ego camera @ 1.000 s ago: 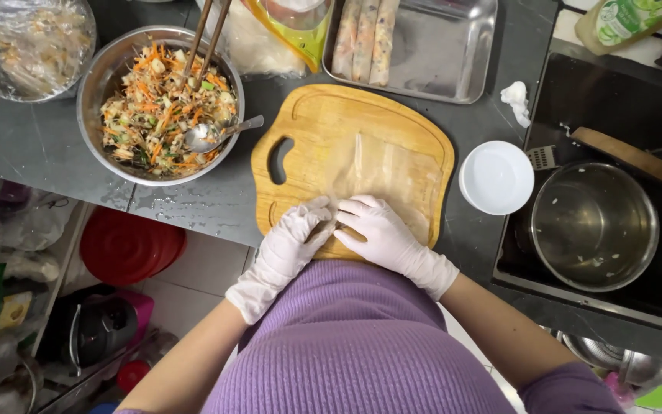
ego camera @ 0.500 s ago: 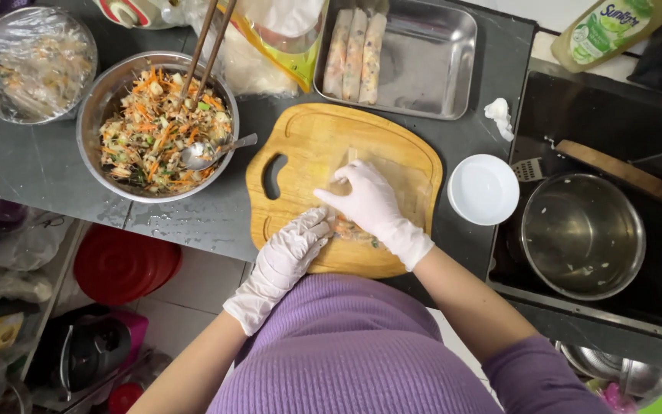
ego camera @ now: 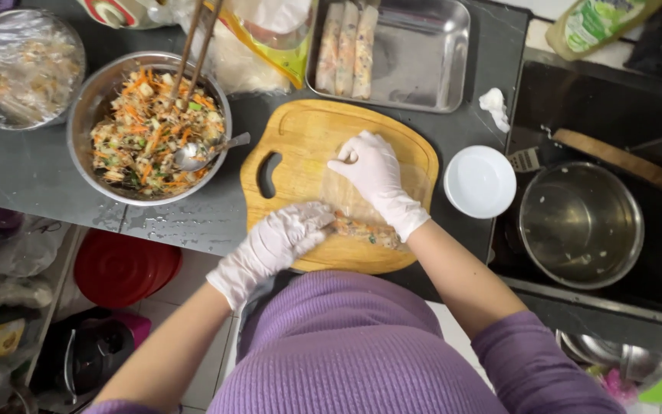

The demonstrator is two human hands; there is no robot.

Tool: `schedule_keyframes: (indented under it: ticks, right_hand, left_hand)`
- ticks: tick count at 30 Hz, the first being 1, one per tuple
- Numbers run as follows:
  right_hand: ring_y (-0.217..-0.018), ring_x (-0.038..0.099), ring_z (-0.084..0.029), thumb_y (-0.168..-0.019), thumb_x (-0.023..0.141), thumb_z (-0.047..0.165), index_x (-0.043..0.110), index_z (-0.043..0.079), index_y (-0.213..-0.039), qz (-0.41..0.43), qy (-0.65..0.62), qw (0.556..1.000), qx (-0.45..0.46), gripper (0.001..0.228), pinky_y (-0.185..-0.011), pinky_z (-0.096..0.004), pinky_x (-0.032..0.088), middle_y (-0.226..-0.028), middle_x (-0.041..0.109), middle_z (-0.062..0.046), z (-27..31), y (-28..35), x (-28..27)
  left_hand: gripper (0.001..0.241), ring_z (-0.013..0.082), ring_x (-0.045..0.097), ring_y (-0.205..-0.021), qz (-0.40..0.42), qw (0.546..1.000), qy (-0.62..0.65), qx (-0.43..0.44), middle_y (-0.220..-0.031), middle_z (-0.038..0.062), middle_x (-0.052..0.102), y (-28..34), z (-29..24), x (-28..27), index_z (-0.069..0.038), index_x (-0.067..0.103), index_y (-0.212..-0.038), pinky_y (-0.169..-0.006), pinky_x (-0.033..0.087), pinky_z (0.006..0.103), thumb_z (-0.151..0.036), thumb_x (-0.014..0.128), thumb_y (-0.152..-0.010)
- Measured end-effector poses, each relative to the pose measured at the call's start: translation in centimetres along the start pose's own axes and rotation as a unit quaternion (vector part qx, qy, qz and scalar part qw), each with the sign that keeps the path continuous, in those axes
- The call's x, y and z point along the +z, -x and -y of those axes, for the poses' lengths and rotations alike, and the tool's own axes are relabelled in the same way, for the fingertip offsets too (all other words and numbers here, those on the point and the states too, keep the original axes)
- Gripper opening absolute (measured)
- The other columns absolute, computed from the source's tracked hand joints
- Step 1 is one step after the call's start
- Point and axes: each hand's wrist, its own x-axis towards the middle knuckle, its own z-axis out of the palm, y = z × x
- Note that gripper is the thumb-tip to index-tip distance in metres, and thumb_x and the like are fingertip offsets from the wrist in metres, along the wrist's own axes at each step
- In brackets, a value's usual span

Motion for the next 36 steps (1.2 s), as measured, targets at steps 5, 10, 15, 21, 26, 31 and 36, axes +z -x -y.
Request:
schedule_keyframes:
  ticks: [5,10,15,21,26,31,36]
  right_hand:
    - [-0.099,0.067,-0.018,-0.092,0.079,0.038,0.074,0.024,-0.097,-0.086,-0.017,0.996,0.029,0.016,-0.090,-0.031,0.053,-0.089,0.065,0.003,1.5,4.6,-6.3]
    - [-0.099,0.071,-0.015,-0.097,0.066,0.049,0.075,0.029,-0.097,-0.010,-0.067,0.953,0.296,0.022,-0.094,-0.034,0.055,-0.090,0.076,0.006,2.6,12.7,-13.6]
    - [-0.048,0.062,-0.015,-0.096,0.068,0.034,0.078,0.012,-0.082,-0.044,-0.180,0.871,0.456,0.028,-0.056,-0.024,0.051,-0.062,0.072,-0.006,0.8,19.1,-11.9]
    - [-0.053,0.067,-0.013,-0.081,0.082,0.053,0.078,0.018,-0.087,-0.055,-0.162,0.825,0.539,0.036,-0.059,-0.024,0.052,-0.062,0.071,0.000,3.7,18.1,-9.3]
    - [-0.090,0.073,-0.023,-0.078,0.082,0.039,0.072,0.022,-0.089,-0.197,-0.026,0.849,0.489,0.022,-0.083,-0.035,0.057,-0.086,0.074,-0.002,3.1,18.4,-4.1]
    - [-0.089,0.074,-0.024,-0.081,0.078,0.030,0.065,0.015,-0.088,-0.318,-0.046,0.799,0.508,0.021,-0.083,-0.037,0.058,-0.087,0.074,-0.004,5.2,16.6,-2.4]
    - [-0.095,0.074,-0.028,-0.072,0.085,0.029,0.070,0.017,-0.108,-0.348,-0.078,0.765,0.536,0.041,-0.087,-0.040,0.058,-0.093,0.076,-0.007,5.1,15.6,-1.3]
  left_hand:
    - [0.031,0.0326,0.060,-0.129,0.028,0.999,-0.034,0.003,-0.131,0.009,0.070,-0.7,5.6,4.0,-0.018,0.072,-0.125,-0.110,0.049,0.0438,-0.032,0.064,-0.098]
    - [0.048,0.0370,0.051,-0.138,0.090,0.989,-0.098,0.072,-0.144,0.016,0.060,-2.3,4.5,0.9,-0.014,0.063,-0.138,-0.117,0.040,0.0500,-0.041,0.061,-0.098]
    - [0.058,0.0291,0.037,-0.150,0.153,0.973,-0.172,0.036,-0.163,0.009,0.041,-2.4,5.4,1.7,-0.020,0.053,-0.148,-0.124,0.030,0.0457,-0.046,0.057,-0.097]
    - [0.057,0.0270,0.035,-0.152,0.150,0.968,-0.199,0.041,-0.165,0.005,0.038,-2.0,5.6,2.2,-0.024,0.051,-0.150,-0.125,0.028,0.0456,-0.052,0.052,-0.099]
    - [0.059,0.0286,0.034,-0.152,0.159,0.967,-0.190,0.062,-0.166,0.007,0.036,-2.2,5.4,1.6,-0.024,0.047,-0.153,-0.124,0.028,0.0476,-0.050,0.049,-0.100]
    - [0.058,0.0295,0.033,-0.152,0.156,0.972,-0.166,0.063,-0.166,0.008,0.036,-2.4,5.4,1.1,-0.023,0.046,-0.154,-0.124,0.028,0.0478,-0.047,0.049,-0.101]
    - [0.056,0.0310,0.033,-0.151,0.155,0.976,-0.144,0.060,-0.164,0.011,0.038,-2.3,4.9,0.2,-0.021,0.045,-0.154,-0.123,0.027,0.0479,-0.045,0.047,-0.104]
